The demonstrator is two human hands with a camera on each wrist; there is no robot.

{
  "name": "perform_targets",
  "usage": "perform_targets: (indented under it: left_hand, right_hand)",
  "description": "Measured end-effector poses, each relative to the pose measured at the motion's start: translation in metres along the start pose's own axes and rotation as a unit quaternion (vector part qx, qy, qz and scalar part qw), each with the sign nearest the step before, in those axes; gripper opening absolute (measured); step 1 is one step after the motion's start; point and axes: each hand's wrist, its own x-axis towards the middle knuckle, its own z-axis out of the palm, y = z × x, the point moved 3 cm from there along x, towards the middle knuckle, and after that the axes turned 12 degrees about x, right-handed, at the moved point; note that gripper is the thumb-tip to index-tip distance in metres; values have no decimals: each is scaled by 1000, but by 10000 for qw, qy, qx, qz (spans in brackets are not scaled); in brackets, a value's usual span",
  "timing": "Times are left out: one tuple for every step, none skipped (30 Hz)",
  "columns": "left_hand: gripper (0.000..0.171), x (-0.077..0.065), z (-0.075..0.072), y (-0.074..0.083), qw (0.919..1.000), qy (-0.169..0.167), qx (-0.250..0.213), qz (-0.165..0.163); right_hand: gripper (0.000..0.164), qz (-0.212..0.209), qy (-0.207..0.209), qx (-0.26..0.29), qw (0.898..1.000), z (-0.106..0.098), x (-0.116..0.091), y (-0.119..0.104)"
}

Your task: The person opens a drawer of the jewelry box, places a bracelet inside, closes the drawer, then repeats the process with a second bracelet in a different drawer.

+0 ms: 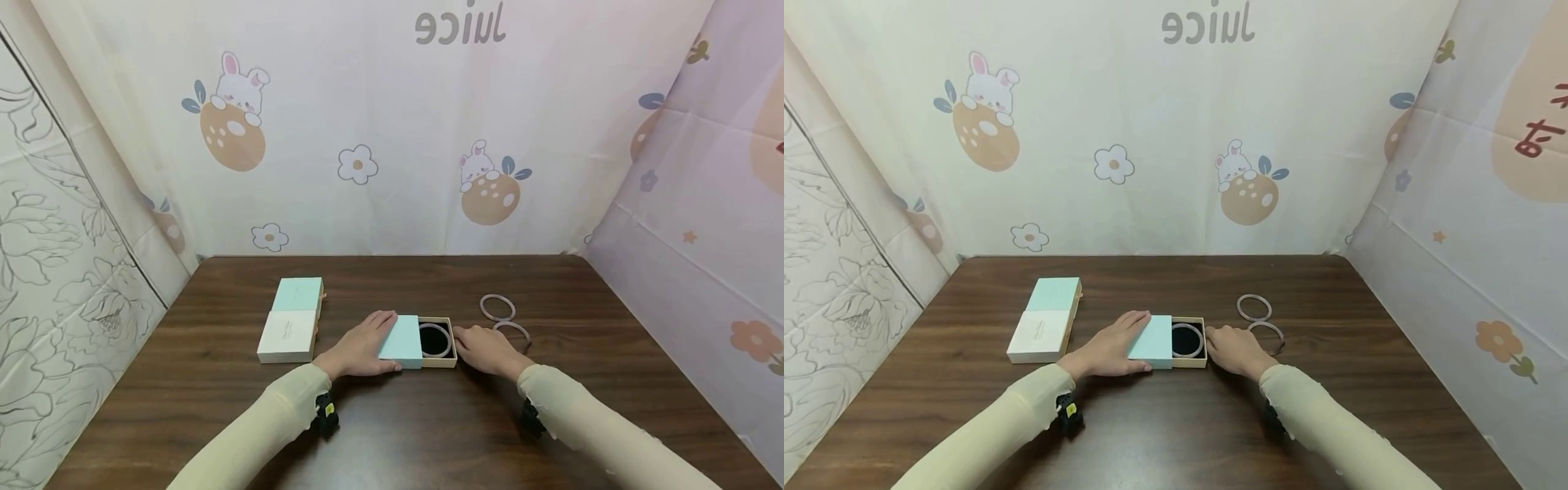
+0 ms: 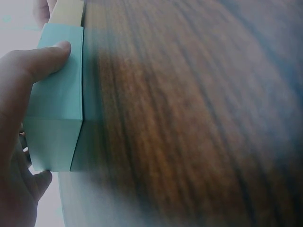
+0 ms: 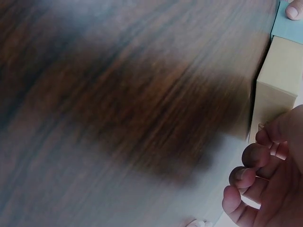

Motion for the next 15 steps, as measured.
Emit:
perform_targets:
  left_hand:
    - [93, 0, 0, 0, 10000, -4, -3, 3]
    - [93, -1, 0, 1, 10000, -16, 5, 0]
    - [93, -1, 0, 1, 10000, -19, 17, -1]
    - [93, -1, 0, 1, 10000, -20, 24, -4]
    - [93, -1, 0, 1, 10000, -27, 34, -7]
    - [93, -1, 0, 1, 10000, -22, 35, -5]
    - [93, -2, 0, 1, 10000, -24, 30, -3]
    - [93, -2, 0, 1, 10000, -25, 32, -2]
    - [92, -2, -1, 1, 10000, -14, 32, 8]
    - [92, -2, -1, 1, 10000, -12, 29, 16]
    - [92, -1, -1, 1, 10000, -13, 29, 22]
    - [92, -1, -1, 1, 10000, -9, 27, 31]
    - [92, -1, -1, 1, 10000, -12, 21, 37]
    - [92, -1, -1, 1, 10000, -17, 23, 41]
    - [92, -1, -2, 1, 10000, -22, 18, 45]
  right_hand:
    - [17, -1, 16, -16, 10000, 0, 0, 0]
    - [17, 0, 31, -32, 10000, 0, 0, -1]
    - [17, 0, 44, -34, 10000, 0, 0, -1]
    - [17, 7, 38, -38, 10000, 0, 0, -2]
    - [17, 7, 35, -41, 10000, 1, 0, -2]
    - [17, 6, 40, -50, 10000, 1, 1, -2]
    - [17, 13, 31, -51, 10000, 1, 1, -2]
    - [17, 31, 8, -43, 10000, 2, 2, -2]
    - [17, 43, -12, -43, 10000, 2, 2, -2]
    - [17, 54, -25, -49, 10000, 3, 3, -2]
    - [17, 55, -31, -57, 10000, 3, 4, -2]
    - [17, 61, -42, -61, 10000, 4, 5, -2]
    - [17, 65, -58, -64, 9999, 5, 5, -3]
    - [17, 58, -63, -72, 9999, 5, 6, -3]
    - [17, 52, -63, -78, 9999, 5, 7, -4]
